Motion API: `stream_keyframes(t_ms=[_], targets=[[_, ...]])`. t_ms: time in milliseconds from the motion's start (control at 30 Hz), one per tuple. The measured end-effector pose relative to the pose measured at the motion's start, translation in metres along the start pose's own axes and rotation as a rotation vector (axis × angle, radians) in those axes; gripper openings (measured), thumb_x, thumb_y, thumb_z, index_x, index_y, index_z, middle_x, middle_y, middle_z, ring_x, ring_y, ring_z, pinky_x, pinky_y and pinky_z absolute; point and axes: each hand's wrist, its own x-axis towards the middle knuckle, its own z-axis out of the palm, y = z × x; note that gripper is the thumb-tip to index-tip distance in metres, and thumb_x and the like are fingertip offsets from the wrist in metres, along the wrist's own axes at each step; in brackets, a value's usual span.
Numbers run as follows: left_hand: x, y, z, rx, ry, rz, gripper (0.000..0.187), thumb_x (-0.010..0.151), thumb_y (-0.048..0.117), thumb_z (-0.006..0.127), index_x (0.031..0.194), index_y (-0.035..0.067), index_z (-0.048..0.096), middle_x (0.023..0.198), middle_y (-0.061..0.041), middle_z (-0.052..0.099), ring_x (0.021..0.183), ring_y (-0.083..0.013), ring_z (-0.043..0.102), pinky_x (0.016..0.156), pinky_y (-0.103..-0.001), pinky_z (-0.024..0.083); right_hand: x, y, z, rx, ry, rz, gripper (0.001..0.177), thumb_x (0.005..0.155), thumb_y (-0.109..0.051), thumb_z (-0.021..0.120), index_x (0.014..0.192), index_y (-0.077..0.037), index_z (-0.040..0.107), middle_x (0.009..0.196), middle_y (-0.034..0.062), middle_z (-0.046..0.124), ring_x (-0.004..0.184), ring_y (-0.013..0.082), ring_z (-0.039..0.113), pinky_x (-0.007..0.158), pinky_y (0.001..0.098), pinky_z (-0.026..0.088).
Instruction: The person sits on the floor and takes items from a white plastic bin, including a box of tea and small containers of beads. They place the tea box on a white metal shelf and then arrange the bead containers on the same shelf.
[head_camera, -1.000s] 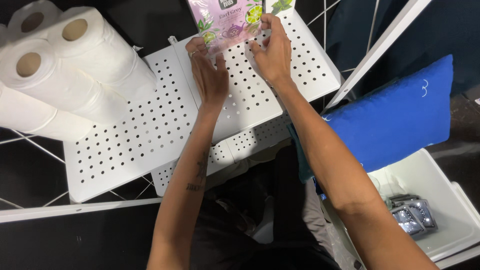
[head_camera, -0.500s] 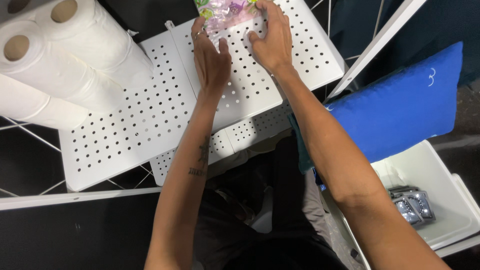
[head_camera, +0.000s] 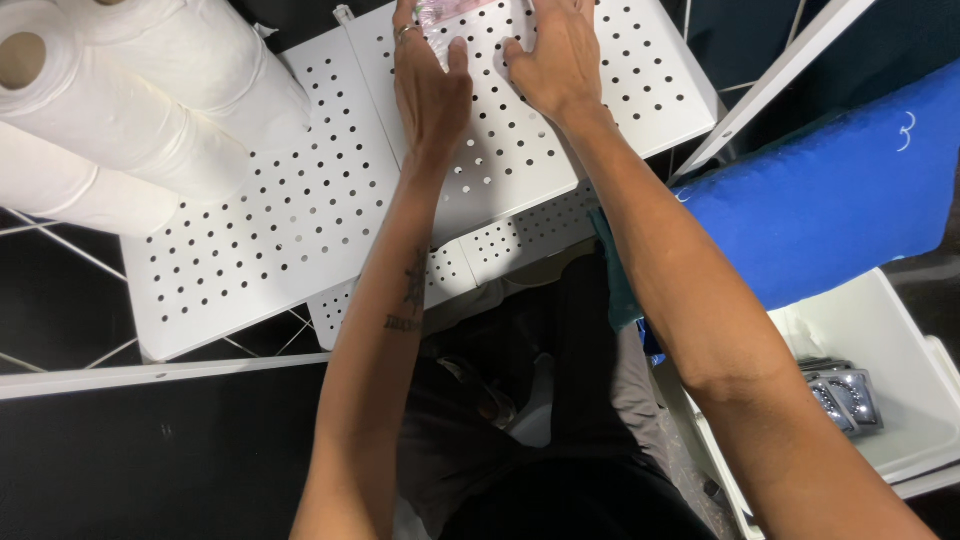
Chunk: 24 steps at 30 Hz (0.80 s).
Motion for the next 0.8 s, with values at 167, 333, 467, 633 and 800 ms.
stream_keyframes(t_ms=[167, 333, 467, 633, 800], targets=[[-0.0002, -0.0003, 0.0015, -0.011, 0.003, 0.041, 0.074, 0.102, 0.012, 0.069, 0.169, 0.004, 0.038, 0.17, -0.017, 0.061, 0.152, -0.0389, 0.064, 0.12, -0.047, 0.056, -0.0019, -0.0018, -0.0012, -0.003, 0.008, -0.017, 0.056, 0.096, -0.014, 0.081, 0.147, -0.007, 0.06, 0.131, 0.017, 0.074, 0.132, 0.0502, 0.05, 0.096, 0.0604, 0.056], [-0.0013, -0.0015, 0.002, 0.096, 0.016, 0.143, 0.03, 0.108, 0.01, 0.066, 0.131, -0.005, 0.054, 0.179, -0.017, 0.044, 0.16, -0.0397, 0.057, 0.113, -0.05, 0.061, -0.0045, -0.0008, 0.0007, 0.021, 0.003, -0.052, 0.087, 0.101, -0.01, 0.081, 0.174, -0.023, 0.037, 0.16, 0.0051, 0.068, 0.106, 0.0358, 0.047, 0.085, 0.0505, 0.055], [-0.0018, -0.004, 0.0007, 0.094, 0.029, 0.274, 0.066, 0.112, 0.014, 0.061, 0.168, -0.007, 0.035, 0.176, -0.024, 0.047, 0.164, -0.0431, 0.052, 0.136, -0.053, 0.048, -0.0014, -0.002, 0.001, -0.024, -0.077, 0.053, 0.086, 0.099, -0.014, 0.075, 0.177, -0.015, 0.038, 0.181, 0.0229, 0.043, 0.13, 0.0422, 0.048, 0.099, 0.0567, 0.059], [-0.0039, -0.0055, 0.0012, 0.061, 0.047, 0.336, 0.073, 0.113, 0.031, 0.054, 0.173, -0.003, 0.03, 0.174, -0.027, 0.049, 0.163, -0.0456, 0.051, 0.136, -0.057, 0.044, -0.0026, -0.0044, -0.0007, -0.021, -0.095, 0.07, 0.086, 0.099, -0.016, 0.072, 0.178, -0.015, 0.037, 0.182, 0.0219, 0.041, 0.13, 0.0399, 0.048, 0.094, 0.0553, 0.059], [-0.005, -0.0018, 0.0046, 0.133, -0.023, 0.109, 0.082, 0.108, 0.017, 0.072, 0.178, 0.004, 0.031, 0.177, -0.028, 0.044, 0.162, -0.0507, 0.048, 0.136, -0.06, 0.039, -0.0073, -0.0064, -0.0043, -0.079, -0.168, 0.178, 0.083, 0.105, -0.029, 0.072, 0.181, -0.024, 0.042, 0.185, 0.0081, 0.041, 0.153, 0.0339, 0.044, 0.132, 0.0463, 0.048]])
